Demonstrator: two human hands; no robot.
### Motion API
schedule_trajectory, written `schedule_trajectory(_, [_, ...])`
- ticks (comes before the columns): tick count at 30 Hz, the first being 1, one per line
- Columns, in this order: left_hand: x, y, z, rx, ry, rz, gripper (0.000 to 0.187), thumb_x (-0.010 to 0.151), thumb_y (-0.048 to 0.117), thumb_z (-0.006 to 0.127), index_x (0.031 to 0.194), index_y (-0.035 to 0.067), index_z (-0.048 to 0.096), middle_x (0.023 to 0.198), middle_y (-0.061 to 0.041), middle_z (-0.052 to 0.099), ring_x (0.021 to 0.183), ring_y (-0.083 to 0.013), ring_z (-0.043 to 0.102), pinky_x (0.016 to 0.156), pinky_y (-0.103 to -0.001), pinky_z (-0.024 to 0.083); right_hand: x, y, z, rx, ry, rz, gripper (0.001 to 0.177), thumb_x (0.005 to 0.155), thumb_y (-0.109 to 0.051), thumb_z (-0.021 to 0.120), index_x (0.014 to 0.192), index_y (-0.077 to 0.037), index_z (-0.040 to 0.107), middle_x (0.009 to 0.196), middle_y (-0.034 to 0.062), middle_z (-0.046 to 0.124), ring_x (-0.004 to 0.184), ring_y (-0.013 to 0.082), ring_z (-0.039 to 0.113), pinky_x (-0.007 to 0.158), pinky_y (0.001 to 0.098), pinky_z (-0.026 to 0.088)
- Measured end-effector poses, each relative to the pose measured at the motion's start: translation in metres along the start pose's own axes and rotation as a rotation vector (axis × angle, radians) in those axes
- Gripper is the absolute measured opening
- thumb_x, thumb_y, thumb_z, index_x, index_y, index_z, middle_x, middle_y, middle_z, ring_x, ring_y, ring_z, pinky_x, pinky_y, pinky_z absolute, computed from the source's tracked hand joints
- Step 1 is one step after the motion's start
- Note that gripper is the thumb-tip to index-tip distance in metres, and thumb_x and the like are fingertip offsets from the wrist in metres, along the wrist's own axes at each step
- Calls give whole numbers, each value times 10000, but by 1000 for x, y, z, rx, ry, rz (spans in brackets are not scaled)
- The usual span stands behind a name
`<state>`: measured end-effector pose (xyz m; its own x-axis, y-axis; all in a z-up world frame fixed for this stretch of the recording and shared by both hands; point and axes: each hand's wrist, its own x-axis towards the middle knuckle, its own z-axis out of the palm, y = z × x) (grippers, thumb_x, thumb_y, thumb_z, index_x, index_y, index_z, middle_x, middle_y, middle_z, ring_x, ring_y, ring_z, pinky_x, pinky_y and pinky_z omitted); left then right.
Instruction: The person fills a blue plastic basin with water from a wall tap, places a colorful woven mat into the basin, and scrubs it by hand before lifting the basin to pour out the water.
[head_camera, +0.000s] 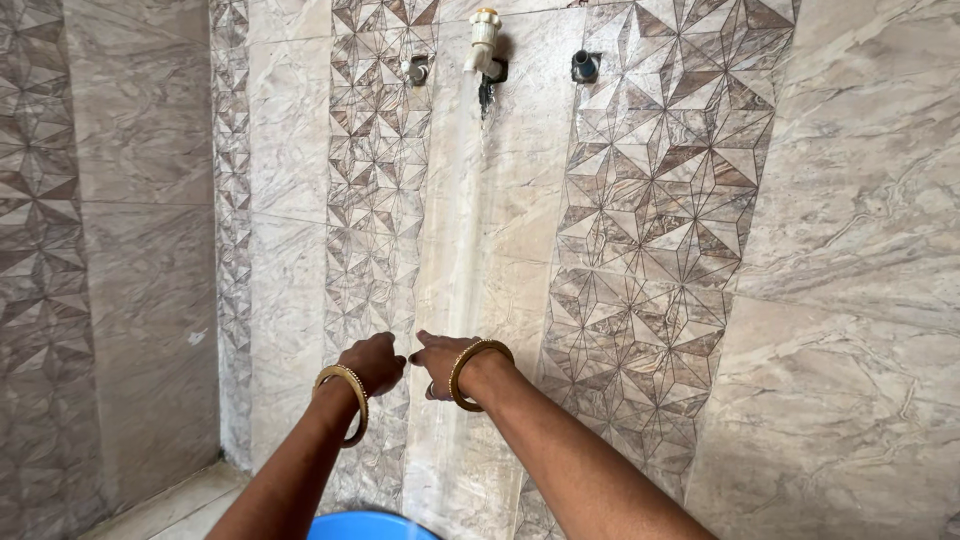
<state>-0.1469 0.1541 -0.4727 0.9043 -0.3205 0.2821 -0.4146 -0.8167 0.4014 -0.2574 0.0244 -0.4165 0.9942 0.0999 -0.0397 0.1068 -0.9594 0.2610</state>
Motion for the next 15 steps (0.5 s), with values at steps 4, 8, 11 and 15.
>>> schedule_trajectory(4, [-19, 0, 2, -12, -25, -27, 368, 977, 332, 630, 1238, 74, 650, 1259, -195, 693, 1234, -363, 643, 1037, -472, 518, 3, 1, 17, -26, 14, -43, 757, 918, -280, 703, 1582, -260, 342, 1727, -13, 86, 1523, 216, 313, 1196, 458, 375])
schedule_trajectory(8, [-42, -8, 10, 11, -53, -30, 397, 961, 340, 656, 1278, 102, 636, 1302, -179, 659, 1251, -362, 623, 1049, -470, 509, 1, -6, 30, 12, 7, -69, 780, 910, -278, 714, 1587, -297, 328, 1724, -1, 105, 1519, 226, 318, 1205, 430, 373])
schedule_trajectory(11, [-64, -18, 16, -5, -74, -51, 397, 968, 341, 645, 1292, 114, 630, 1304, -181, 669, 1243, -367, 637, 1047, -479, 512, -4, -24, 44, 5, -16, -79, 779, 921, -277, 704, 1591, -325, 310, 1726, -1, 106, 1518, 235, 320, 1200, 441, 376])
schedule_trajectory(15, [-98, -34, 30, 29, -123, -143, 320, 1006, 319, 561, 1273, 165, 648, 1318, -130, 677, 1258, -348, 638, 1044, -554, 492, -15, -58, 72, 36, -52, -121, 805, 921, -248, 684, 1608, -355, 278, 1734, 4, 110, 1500, 251, 363, 1183, 489, 392])
